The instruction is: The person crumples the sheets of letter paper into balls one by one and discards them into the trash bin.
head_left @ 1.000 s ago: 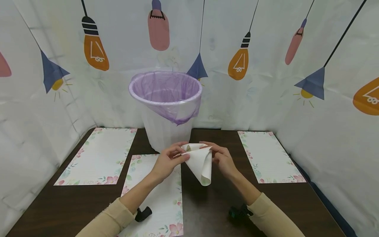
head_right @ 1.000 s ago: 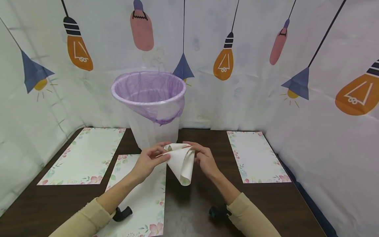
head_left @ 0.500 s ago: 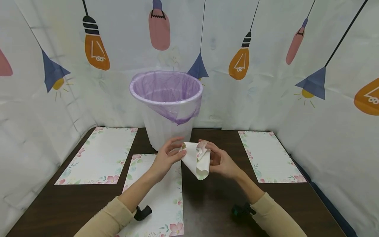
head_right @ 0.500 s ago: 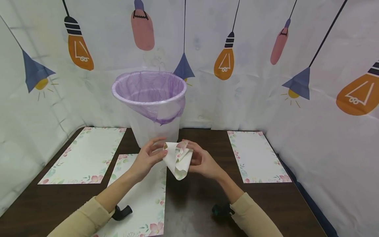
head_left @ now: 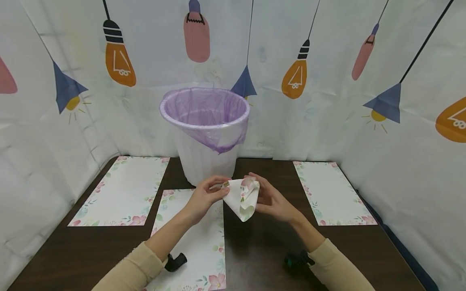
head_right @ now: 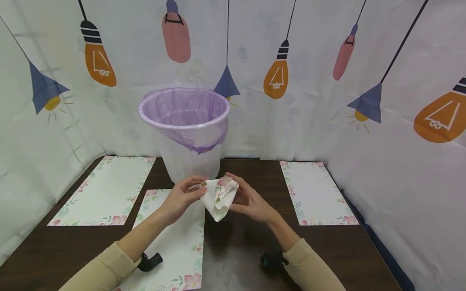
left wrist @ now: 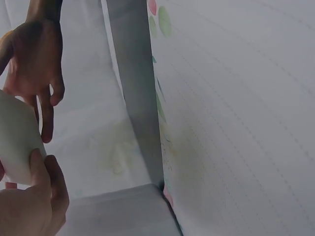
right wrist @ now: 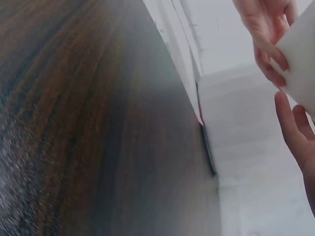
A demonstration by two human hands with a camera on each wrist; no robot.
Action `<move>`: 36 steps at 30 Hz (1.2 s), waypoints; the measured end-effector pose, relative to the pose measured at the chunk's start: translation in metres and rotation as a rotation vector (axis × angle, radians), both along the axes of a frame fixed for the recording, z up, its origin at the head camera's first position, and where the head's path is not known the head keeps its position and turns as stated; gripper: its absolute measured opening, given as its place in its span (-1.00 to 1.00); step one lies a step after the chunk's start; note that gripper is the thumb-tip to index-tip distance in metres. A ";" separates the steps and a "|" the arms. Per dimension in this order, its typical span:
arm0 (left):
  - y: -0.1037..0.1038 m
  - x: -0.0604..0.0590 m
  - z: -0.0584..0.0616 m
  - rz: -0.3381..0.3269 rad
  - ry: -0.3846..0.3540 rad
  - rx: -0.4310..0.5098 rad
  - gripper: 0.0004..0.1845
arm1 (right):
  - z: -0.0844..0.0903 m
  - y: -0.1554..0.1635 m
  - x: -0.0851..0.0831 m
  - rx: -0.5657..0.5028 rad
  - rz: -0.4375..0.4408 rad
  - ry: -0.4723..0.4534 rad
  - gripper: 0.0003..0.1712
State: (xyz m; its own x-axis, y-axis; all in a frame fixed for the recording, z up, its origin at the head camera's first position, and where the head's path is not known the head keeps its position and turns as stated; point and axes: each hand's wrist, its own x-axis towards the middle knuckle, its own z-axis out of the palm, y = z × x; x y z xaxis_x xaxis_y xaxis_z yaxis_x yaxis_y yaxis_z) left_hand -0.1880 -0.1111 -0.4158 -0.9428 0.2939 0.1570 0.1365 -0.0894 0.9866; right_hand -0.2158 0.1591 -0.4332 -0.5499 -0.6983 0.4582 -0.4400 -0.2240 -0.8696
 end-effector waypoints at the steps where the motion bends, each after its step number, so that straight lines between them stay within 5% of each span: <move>1: 0.000 0.000 0.000 0.002 -0.004 -0.011 -0.62 | 0.000 0.000 0.000 -0.001 -0.014 0.010 -0.15; 9: 0.004 -0.003 0.000 0.010 -0.012 -0.046 -0.69 | -0.008 -0.008 0.001 -0.053 -0.158 0.065 -0.60; 18: 0.016 0.001 0.001 0.095 0.170 -0.201 -0.80 | -0.014 -0.015 0.004 -0.081 -0.275 0.007 -0.74; 27: 0.025 0.006 -0.004 0.165 0.267 -0.331 -0.75 | -0.014 -0.022 0.007 -0.106 -0.385 -0.116 -0.82; 32: 0.026 0.006 -0.004 0.145 0.331 -0.317 -0.66 | -0.010 -0.025 0.008 -0.126 -0.437 -0.146 -0.78; 36: 0.025 0.008 -0.003 0.039 0.347 -0.202 -0.49 | -0.007 -0.026 0.007 -0.155 -0.463 -0.183 -0.75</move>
State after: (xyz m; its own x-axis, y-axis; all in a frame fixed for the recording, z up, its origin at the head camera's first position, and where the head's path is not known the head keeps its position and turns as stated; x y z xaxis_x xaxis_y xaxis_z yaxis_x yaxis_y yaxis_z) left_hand -0.1804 -0.0866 -0.4186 -0.8549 0.3170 0.4107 0.4642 0.1137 0.8784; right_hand -0.2084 0.1335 -0.4404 -0.8661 -0.2947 0.4038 -0.3669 -0.1739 -0.9139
